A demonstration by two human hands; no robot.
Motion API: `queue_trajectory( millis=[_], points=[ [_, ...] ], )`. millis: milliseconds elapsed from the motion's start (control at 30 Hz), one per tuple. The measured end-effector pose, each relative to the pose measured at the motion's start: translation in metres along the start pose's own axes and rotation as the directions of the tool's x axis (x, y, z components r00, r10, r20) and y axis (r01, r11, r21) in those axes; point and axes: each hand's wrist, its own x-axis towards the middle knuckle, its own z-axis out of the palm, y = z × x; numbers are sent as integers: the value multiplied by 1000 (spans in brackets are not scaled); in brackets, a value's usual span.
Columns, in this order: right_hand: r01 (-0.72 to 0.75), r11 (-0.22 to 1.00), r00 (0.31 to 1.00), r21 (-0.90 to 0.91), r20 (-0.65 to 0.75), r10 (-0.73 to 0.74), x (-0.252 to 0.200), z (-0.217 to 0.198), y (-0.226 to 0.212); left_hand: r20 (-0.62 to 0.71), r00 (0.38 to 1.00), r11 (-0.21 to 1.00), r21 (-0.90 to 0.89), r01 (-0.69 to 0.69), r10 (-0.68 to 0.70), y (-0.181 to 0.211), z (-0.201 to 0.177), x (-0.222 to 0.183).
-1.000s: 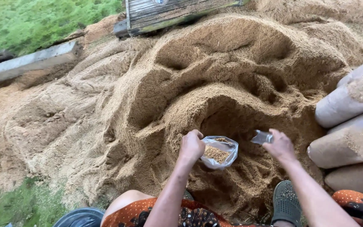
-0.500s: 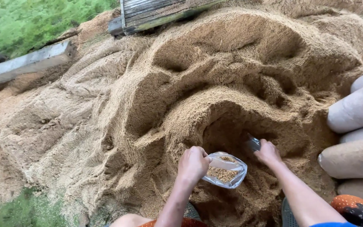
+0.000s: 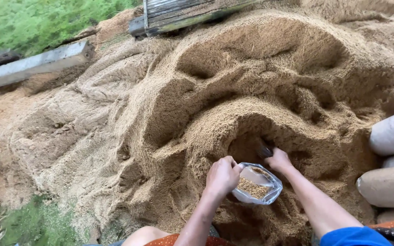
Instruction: Scooping grain or rice husks from a large pile into small plastic bags using a small plastic container.
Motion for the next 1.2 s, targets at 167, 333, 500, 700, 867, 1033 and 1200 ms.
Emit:
queue_trajectory(
  millis=[167,333,500,700,867,1033,1200],
  points=[
    [50,952,998,301,21,-59,-24,-40,-5,-67,998,999,-27,-25,23,-7,9,6],
    [48,885,988,462,107,-110,-63,-121,-5,-101,995,998,-54,-18,13,-3,15,0],
    [118,937,958,329,212,-195,-136,-209,-33,-125,991,996,-63,-56,48,-1,36,10],
    [23,1000,933,-1,360,-21,-240,-271,-88,-132,991,999,-44,17,-22,14,33,3],
    [121,978,906,-168,422,-40,-264,-264,-97,-129,992,999,-44,14,-19,20,31,-6],
    [163,913,942,-373,335,-31,-318,-246,-141,-126,992,999,-43,-4,-2,20,31,-10],
    [482,553,840,-680,177,-514,-320,-220,-130,-160,987,1000,-5,-19,18,18,31,-8]
  ],
)
